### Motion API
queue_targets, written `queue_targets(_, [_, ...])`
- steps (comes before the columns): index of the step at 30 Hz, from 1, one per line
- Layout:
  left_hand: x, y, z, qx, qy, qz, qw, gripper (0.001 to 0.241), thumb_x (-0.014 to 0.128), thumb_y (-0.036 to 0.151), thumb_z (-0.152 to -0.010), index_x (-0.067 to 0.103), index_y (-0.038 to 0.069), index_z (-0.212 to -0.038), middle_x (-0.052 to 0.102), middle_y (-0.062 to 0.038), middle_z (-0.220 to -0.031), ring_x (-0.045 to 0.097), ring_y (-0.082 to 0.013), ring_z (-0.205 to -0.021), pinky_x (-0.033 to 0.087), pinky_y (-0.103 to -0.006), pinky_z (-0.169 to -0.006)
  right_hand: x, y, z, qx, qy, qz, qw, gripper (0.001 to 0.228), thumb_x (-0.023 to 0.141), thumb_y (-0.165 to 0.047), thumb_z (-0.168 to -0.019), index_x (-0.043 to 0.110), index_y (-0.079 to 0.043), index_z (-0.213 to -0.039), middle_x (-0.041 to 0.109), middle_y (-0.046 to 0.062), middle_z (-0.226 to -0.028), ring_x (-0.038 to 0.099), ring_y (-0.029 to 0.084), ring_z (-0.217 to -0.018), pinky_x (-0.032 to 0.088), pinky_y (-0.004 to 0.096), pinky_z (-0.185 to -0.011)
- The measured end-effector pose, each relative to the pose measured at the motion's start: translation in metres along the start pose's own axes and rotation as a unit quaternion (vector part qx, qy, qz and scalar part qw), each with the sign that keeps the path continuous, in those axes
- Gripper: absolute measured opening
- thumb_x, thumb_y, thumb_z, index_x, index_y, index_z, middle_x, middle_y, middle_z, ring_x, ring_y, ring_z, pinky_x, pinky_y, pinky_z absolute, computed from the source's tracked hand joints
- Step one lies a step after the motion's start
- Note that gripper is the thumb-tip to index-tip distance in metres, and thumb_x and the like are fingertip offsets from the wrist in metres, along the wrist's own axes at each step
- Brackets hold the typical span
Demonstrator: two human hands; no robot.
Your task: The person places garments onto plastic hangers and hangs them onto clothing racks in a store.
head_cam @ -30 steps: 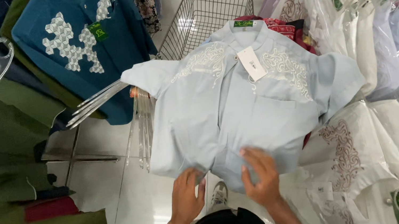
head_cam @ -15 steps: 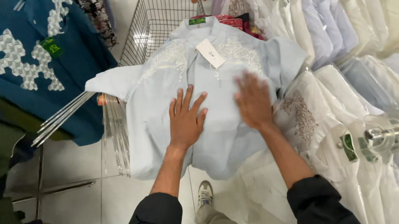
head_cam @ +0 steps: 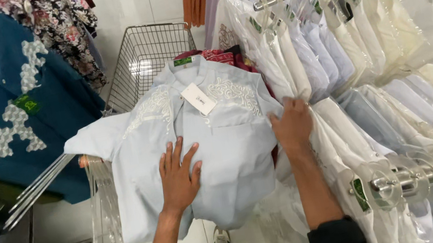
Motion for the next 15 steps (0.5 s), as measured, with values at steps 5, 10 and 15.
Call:
queue_targets(5, [0.003, -0.004, -0.002, 0.009, 0.035, -0.003, 0.999, 0.049, 0.043, 0.052, -0.105, 0.049, 0.038, -0.152, 0.033, -0.003, -0.168, 0.024, -0.0311, -0.156, 0.015, -0.0483, -0.124, 0.066, 0.026, -0.016, 0.005, -0.287, 0.069, 0.955, 0.031, 0.063, -0.048, -0.096, 0.077, -0.021, -0.102, 0.065, 0.004, -0.095, 0.073, 0.023, -0.088, 0.061, 0.04, -0.066])
queue_targets(10, [0.002, -0.001, -0.005, -0.002, 0.038, 0.009, 0.999, 0.047, 0.046, 0.051, -0.104, 0.053, 0.038, -0.15, 0.036, -0.002, -0.166, 0.026, -0.0308, -0.155, 0.016, -0.048, -0.124, -0.02, 0.006, -0.07, -0.027, -0.026, 0.014, 0.999, 0.012, 0.062, -0.028, -0.1, 0.067, -0.018, -0.099, 0.069, 0.011, -0.084, 0.071, 0.038, -0.084, 0.051, 0.05, -0.081])
queue_targets(15, [-0.005, 0.003, -0.007, 0.005, 0.053, -0.003, 0.999, 0.047, 0.047, 0.049, -0.105, 0.053, 0.038, -0.149, 0.036, -0.002, -0.166, 0.026, -0.0293, -0.155, 0.015, -0.0465, -0.124, -0.046, 0.042, -0.142, 0.009, 0.031, 0.048, 0.998, 0.015, 0.068, -0.038, -0.102, 0.062, -0.025, -0.102, 0.071, -0.001, -0.074, 0.074, 0.034, -0.077, 0.046, 0.045, -0.079])
Point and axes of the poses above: each hand's wrist, its own z-axis away from the middle knuckle, its own x-axis out of the palm, y = z × x, the point moved 1 cm from there along -z, towards the middle knuckle
